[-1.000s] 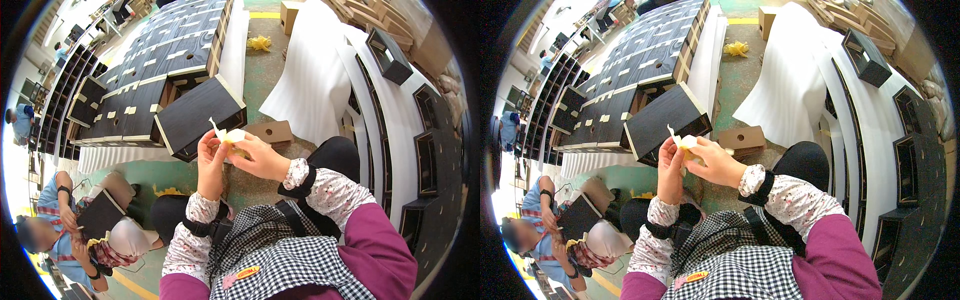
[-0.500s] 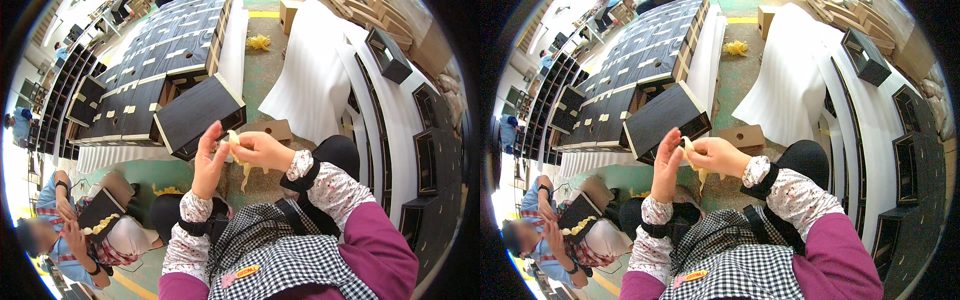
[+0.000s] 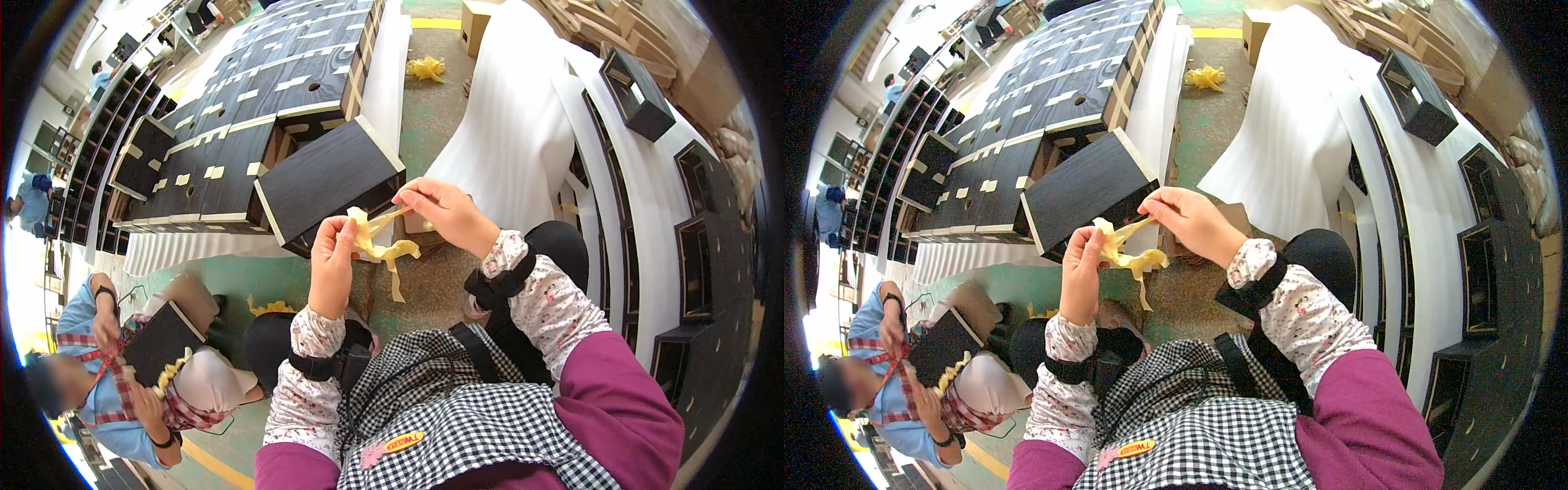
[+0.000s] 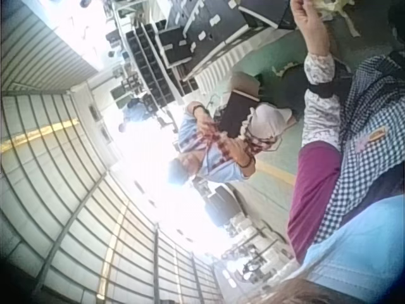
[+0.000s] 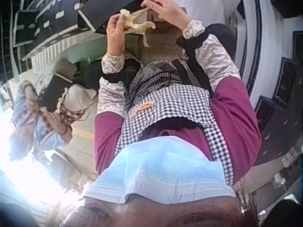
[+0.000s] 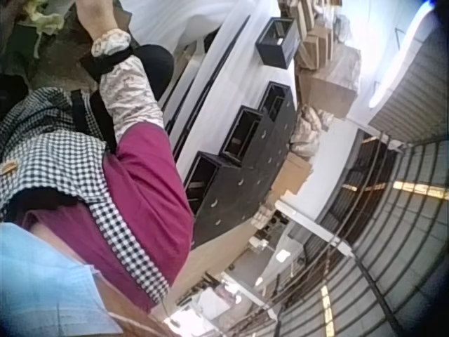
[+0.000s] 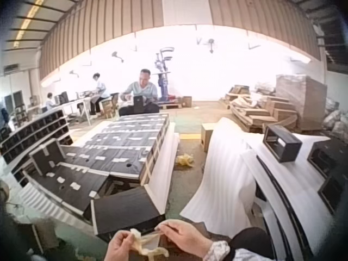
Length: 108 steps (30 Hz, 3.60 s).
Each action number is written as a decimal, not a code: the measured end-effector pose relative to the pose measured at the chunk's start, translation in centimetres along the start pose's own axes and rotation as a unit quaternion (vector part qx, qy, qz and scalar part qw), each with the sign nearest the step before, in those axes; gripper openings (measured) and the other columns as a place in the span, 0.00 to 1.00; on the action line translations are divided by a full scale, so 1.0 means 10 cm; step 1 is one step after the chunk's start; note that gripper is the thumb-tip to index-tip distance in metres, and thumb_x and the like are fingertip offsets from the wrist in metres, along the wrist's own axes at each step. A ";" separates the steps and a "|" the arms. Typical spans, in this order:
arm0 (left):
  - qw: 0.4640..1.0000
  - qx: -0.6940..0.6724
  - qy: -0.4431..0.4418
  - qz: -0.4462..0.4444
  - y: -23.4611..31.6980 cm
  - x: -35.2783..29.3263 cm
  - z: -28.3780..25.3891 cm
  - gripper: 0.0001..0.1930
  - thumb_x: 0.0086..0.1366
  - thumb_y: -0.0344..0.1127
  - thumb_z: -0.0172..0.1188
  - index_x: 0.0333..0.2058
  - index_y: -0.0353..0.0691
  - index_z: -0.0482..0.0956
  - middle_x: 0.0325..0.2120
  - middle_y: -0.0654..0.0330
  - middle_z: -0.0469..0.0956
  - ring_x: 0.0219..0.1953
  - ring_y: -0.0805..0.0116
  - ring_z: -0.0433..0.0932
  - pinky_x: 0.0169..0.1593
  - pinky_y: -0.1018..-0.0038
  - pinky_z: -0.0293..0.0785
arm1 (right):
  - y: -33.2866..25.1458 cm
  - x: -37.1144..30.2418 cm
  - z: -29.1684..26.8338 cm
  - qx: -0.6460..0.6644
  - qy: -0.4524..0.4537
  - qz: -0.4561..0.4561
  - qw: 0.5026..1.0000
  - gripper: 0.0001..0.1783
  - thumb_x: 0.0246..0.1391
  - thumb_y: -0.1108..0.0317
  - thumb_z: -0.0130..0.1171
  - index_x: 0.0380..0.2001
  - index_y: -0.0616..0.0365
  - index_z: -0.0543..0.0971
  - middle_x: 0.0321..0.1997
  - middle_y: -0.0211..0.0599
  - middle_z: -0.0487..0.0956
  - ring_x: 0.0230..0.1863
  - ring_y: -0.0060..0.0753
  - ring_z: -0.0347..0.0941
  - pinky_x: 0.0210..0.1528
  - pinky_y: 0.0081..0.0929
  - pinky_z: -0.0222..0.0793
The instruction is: The person sits on the floor in a workshop and applies yellow adhesive tape to the edges of small, dark wooden boxes. They handle the boxes one at a time, peeling the tape backing and smoothing it onto the corners.
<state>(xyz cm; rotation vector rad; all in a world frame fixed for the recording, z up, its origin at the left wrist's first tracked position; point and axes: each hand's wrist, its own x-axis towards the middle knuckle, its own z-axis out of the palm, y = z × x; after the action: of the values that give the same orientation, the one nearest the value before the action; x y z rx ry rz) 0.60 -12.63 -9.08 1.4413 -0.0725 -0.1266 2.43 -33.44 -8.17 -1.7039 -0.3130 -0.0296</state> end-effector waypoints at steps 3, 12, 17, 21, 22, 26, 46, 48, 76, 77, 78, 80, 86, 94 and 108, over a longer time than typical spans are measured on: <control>1.000 0.015 -0.008 0.019 -0.04 0.01 0.00 0.08 0.69 0.37 0.50 0.38 0.38 0.71 0.29 0.68 0.73 0.30 0.84 0.69 0.35 0.84 0.66 | -0.02 0.02 -0.03 -0.134 0.009 -0.115 0.984 0.15 0.57 0.60 0.55 0.37 0.63 0.78 0.36 0.38 0.79 0.40 0.32 0.75 0.43 0.27 0.69; 0.998 -0.004 -0.024 0.063 -0.13 -0.04 0.17 0.11 0.69 0.39 0.50 0.38 0.37 0.71 0.32 0.66 0.75 0.33 0.81 0.71 0.40 0.82 0.69 | 0.01 -0.17 0.37 0.038 -0.146 0.053 0.987 0.24 0.53 0.66 0.56 0.52 0.65 0.67 0.44 0.43 0.76 0.45 0.32 0.74 0.47 0.27 0.69; 0.998 0.006 -0.025 0.061 -0.16 -0.04 0.13 0.11 0.69 0.39 0.50 0.39 0.37 0.72 0.32 0.65 0.75 0.34 0.80 0.72 0.41 0.81 0.68 | 0.04 -0.11 0.28 0.157 -0.185 0.098 0.965 0.23 0.54 0.72 0.53 0.53 0.63 0.67 0.44 0.38 0.76 0.39 0.26 0.75 0.45 0.23 0.71; 0.999 0.004 -0.045 0.027 -0.07 -0.03 0.11 0.09 0.67 0.37 0.53 0.39 0.37 0.72 0.32 0.66 0.75 0.36 0.79 0.72 0.42 0.81 0.68 | 0.08 -0.10 0.24 0.184 -0.171 0.105 0.962 0.20 0.55 0.73 0.52 0.52 0.63 0.68 0.42 0.35 0.76 0.35 0.20 0.74 0.40 0.20 0.71; 0.998 0.036 -0.030 0.043 -0.13 -0.02 0.07 0.09 0.67 0.36 0.53 0.39 0.37 0.72 0.32 0.65 0.75 0.35 0.80 0.72 0.41 0.82 0.69 | 0.09 -0.10 0.26 0.200 -0.163 0.106 0.960 0.19 0.56 0.72 0.53 0.51 0.63 0.68 0.41 0.35 0.76 0.34 0.19 0.74 0.39 0.19 0.71; 0.994 0.084 0.018 0.071 -0.14 0.02 0.07 0.10 0.64 0.35 0.57 0.40 0.36 0.74 0.33 0.65 0.76 0.34 0.80 0.73 0.40 0.83 0.69 | 0.17 -0.11 0.26 0.140 -0.168 0.122 0.968 0.15 0.57 0.68 0.55 0.46 0.63 0.71 0.36 0.31 0.76 0.31 0.18 0.72 0.35 0.19 0.71; 0.922 0.226 -0.133 0.285 0.39 -0.08 -0.05 0.12 0.50 0.19 0.64 0.30 0.46 0.84 0.43 0.60 0.72 0.41 0.73 0.72 0.44 0.78 0.70 | -0.09 -0.09 0.08 0.266 -0.334 0.206 0.880 0.19 0.56 0.50 0.56 0.39 0.56 0.77 0.27 0.18 0.69 0.29 0.12 0.64 0.32 0.13 0.62; 0.913 0.241 -0.132 0.300 0.36 -0.06 -0.11 0.14 0.51 0.21 0.64 0.36 0.45 0.82 0.45 0.59 0.72 0.43 0.71 0.72 0.46 0.77 0.69 | -0.11 -0.10 0.07 0.297 -0.318 0.198 0.878 0.17 0.56 0.52 0.57 0.37 0.55 0.76 0.27 0.20 0.71 0.28 0.13 0.66 0.30 0.13 0.63; 0.644 0.644 -0.252 0.327 0.54 0.73 -0.32 0.36 0.51 0.17 0.47 0.61 0.44 0.59 0.62 0.56 0.59 0.65 0.57 0.55 0.67 0.61 0.51 | 0.27 0.77 -0.39 0.160 0.043 0.117 0.979 0.13 0.54 0.59 0.61 0.37 0.55 0.74 0.34 0.26 0.76 0.34 0.17 0.73 0.33 0.17 0.68; 0.638 0.652 -0.257 0.319 0.60 0.74 -0.36 0.36 0.50 0.16 0.47 0.61 0.45 0.60 0.62 0.57 0.59 0.65 0.57 0.56 0.67 0.61 0.52 | 0.19 0.74 -0.38 0.139 0.039 0.117 0.983 0.13 0.54 0.57 0.60 0.35 0.54 0.74 0.32 0.24 0.75 0.32 0.17 0.73 0.32 0.17 0.67; 0.632 0.659 -0.263 0.311 0.66 0.76 -0.41 0.36 0.50 0.16 0.47 0.61 0.46 0.60 0.62 0.57 0.59 0.65 0.57 0.56 0.67 0.61 0.52 | 0.20 0.75 -0.35 0.144 0.040 0.116 0.982 0.13 0.54 0.57 0.60 0.35 0.54 0.74 0.31 0.24 0.75 0.31 0.17 0.73 0.31 0.17 0.67; 0.617 0.676 -0.266 0.304 0.69 0.74 -0.48 0.38 0.49 0.15 0.48 0.60 0.49 0.62 0.62 0.58 0.59 0.65 0.57 0.56 0.66 0.61 0.52 | 0.23 0.78 -0.27 0.158 0.036 0.115 0.980 0.13 0.54 0.57 0.60 0.35 0.54 0.75 0.30 0.23 0.74 0.30 0.16 0.72 0.30 0.16 0.66; 0.638 0.664 -0.209 0.330 0.45 0.77 -0.50 0.36 0.51 0.18 0.49 0.61 0.51 0.62 0.61 0.61 0.60 0.64 0.60 0.57 0.66 0.62 0.53 | 0.13 0.76 -0.27 0.070 0.035 0.064 0.995 0.16 0.55 0.61 0.58 0.44 0.58 0.76 0.29 0.24 0.74 0.29 0.16 0.72 0.30 0.15 0.66; 0.680 0.621 -0.139 0.363 0.29 0.77 -0.48 0.37 0.45 0.21 0.59 0.57 0.51 0.67 0.58 0.63 0.66 0.61 0.64 0.64 0.64 0.61 0.55 | 0.08 0.60 -0.25 -0.373 0.110 -0.203 0.899 0.06 0.51 0.66 0.57 0.32 0.52 0.81 0.31 0.35 0.76 0.36 0.36 0.75 0.38 0.30 0.71; 0.720 0.569 -0.094 0.386 0.21 0.80 -0.52 0.31 0.46 0.27 0.63 0.52 0.52 0.73 0.54 0.64 0.71 0.58 0.65 0.68 0.62 0.63 0.58 | -0.18 0.32 -0.20 -0.477 -0.023 -0.149 0.866 0.06 0.49 0.69 0.53 0.29 0.55 0.79 0.30 0.37 0.71 0.37 0.38 0.73 0.38 0.32 0.70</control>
<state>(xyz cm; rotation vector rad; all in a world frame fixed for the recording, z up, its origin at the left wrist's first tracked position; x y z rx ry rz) 9.25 -8.27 -7.88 2.4905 -1.0760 0.5769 5.41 -34.55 -5.47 -2.6221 -0.6689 -0.4372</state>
